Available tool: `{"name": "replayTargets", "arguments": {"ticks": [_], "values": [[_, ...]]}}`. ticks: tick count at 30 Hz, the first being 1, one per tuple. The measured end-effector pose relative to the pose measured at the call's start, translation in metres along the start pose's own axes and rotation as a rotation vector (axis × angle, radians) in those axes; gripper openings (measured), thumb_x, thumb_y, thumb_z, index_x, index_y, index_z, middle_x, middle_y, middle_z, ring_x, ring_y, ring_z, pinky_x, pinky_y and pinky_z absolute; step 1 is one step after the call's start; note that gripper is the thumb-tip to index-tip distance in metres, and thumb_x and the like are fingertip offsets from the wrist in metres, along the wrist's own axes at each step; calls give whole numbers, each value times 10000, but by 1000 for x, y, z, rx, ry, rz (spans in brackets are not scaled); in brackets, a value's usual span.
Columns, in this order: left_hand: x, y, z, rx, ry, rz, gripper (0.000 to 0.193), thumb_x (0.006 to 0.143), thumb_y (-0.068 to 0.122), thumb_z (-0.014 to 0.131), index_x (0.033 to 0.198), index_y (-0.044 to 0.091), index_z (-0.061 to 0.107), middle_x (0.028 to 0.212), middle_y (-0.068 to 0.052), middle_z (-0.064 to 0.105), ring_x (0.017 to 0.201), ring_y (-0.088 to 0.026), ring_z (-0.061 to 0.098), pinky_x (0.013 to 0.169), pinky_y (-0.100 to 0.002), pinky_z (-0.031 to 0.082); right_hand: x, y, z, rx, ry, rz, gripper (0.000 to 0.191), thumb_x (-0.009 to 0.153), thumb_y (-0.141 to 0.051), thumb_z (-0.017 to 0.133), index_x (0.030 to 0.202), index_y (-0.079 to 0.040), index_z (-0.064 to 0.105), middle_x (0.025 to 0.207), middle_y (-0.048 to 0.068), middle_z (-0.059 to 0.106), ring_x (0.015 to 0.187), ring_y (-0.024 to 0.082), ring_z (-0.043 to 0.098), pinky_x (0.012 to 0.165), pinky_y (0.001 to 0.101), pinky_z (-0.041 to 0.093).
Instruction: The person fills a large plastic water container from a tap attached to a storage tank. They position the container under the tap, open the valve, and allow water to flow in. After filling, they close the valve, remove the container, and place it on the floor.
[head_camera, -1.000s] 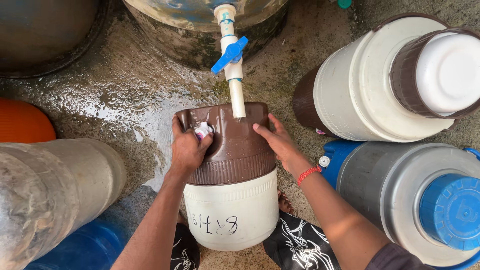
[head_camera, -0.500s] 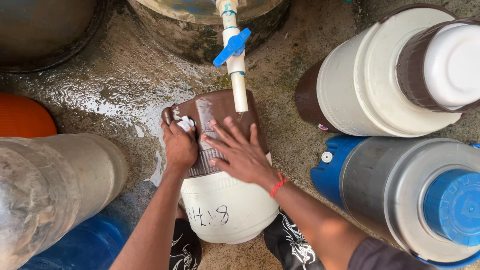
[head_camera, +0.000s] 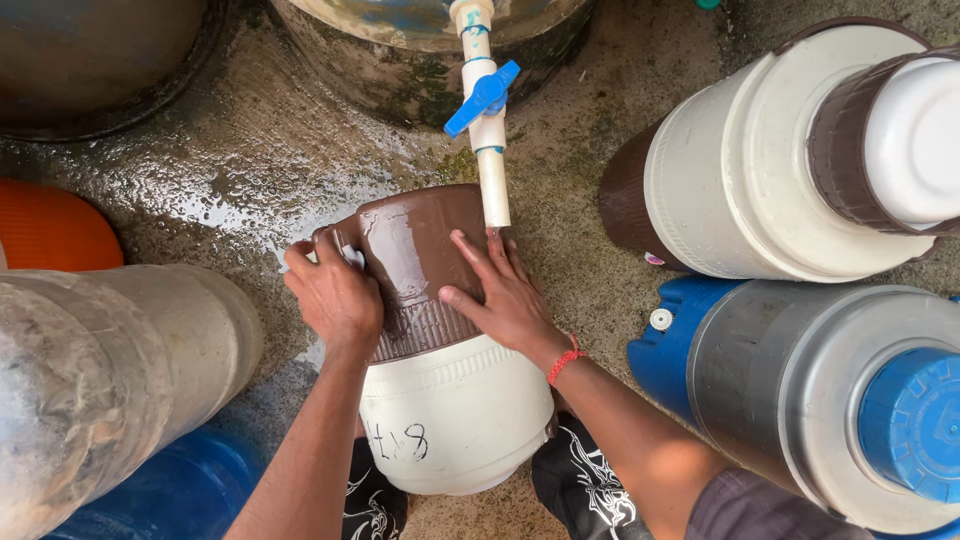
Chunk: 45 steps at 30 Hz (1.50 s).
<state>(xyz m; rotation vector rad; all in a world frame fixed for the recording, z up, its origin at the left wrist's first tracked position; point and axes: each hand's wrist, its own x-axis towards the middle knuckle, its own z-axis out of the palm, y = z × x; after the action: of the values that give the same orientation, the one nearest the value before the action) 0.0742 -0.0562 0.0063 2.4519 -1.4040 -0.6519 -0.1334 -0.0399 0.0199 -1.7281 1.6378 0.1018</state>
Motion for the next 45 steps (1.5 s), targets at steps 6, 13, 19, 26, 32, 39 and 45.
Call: {"name": "replayTargets", "arguments": {"ticks": [6, 13, 19, 26, 32, 39, 45], "values": [[-5, 32, 6, -137, -126, -10, 710, 989, 592, 541, 1305, -41, 599, 1251, -286, 594, 1179, -442, 600, 1047, -529, 469, 11, 39, 12, 910, -25, 494, 987, 858, -778, 402, 1643, -232, 162, 1674, 102, 326, 1512, 301, 392, 1189, 435, 370], [9, 23, 23, -20, -140, -213, 1100, 709, 805, 727, 1341, -65, 494, 1258, -300, 539, 1160, -474, 555, 974, -570, 451, 7, 14, 7, 819, -105, 477, 1078, 872, -706, 503, 1643, -129, 19, 1691, 128, 213, 1535, 293, 302, 1212, 428, 329], [27, -46, 27, -88, 52, -86, 975, 961, 674, 537, 1570, -56, 319, 1366, -321, 499, 1264, -498, 478, 1037, -595, 378, -22, -39, 15, 180, -47, 22, 955, 933, -605, 563, 1659, -146, 144, 1675, 231, 201, 1523, 431, 249, 1230, 510, 258], [0, -24, 39, 9, 121, 38, 1113, 923, 767, 549, 1568, -87, 242, 1388, -335, 478, 1252, -490, 476, 1062, -584, 346, -14, -18, 35, 50, 217, -359, 663, 1030, -498, 520, 1626, -305, 305, 1733, 170, 114, 1589, 432, 81, 1247, 587, 119], [-22, 20, 32, 67, 125, 17, 1165, 872, 821, 549, 1548, -83, 263, 1314, -292, 514, 1188, -440, 498, 1067, -557, 323, 10, 13, 59, 226, 350, -276, 657, 1066, -474, 429, 1651, -236, 248, 1752, 166, 82, 1589, 482, 49, 1263, 540, 108], [-27, 32, 41, 124, 222, 85, 1135, 912, 811, 507, 1533, -116, 299, 1229, -271, 533, 1081, -407, 516, 1011, -558, 347, 118, 49, 33, 917, 87, 324, 790, 1056, -673, 378, 1488, -31, 537, 1501, 264, 615, 1433, 403, 545, 1171, 437, 427], [-20, 13, 30, 129, 194, 47, 1114, 938, 810, 485, 1545, -105, 303, 1227, -269, 540, 1105, -423, 521, 1003, -551, 368, 80, 2, 66, 415, 454, 364, 837, 1035, -665, 330, 1542, -1, 381, 1469, 336, 513, 1366, 507, 487, 1134, 550, 390]]}}
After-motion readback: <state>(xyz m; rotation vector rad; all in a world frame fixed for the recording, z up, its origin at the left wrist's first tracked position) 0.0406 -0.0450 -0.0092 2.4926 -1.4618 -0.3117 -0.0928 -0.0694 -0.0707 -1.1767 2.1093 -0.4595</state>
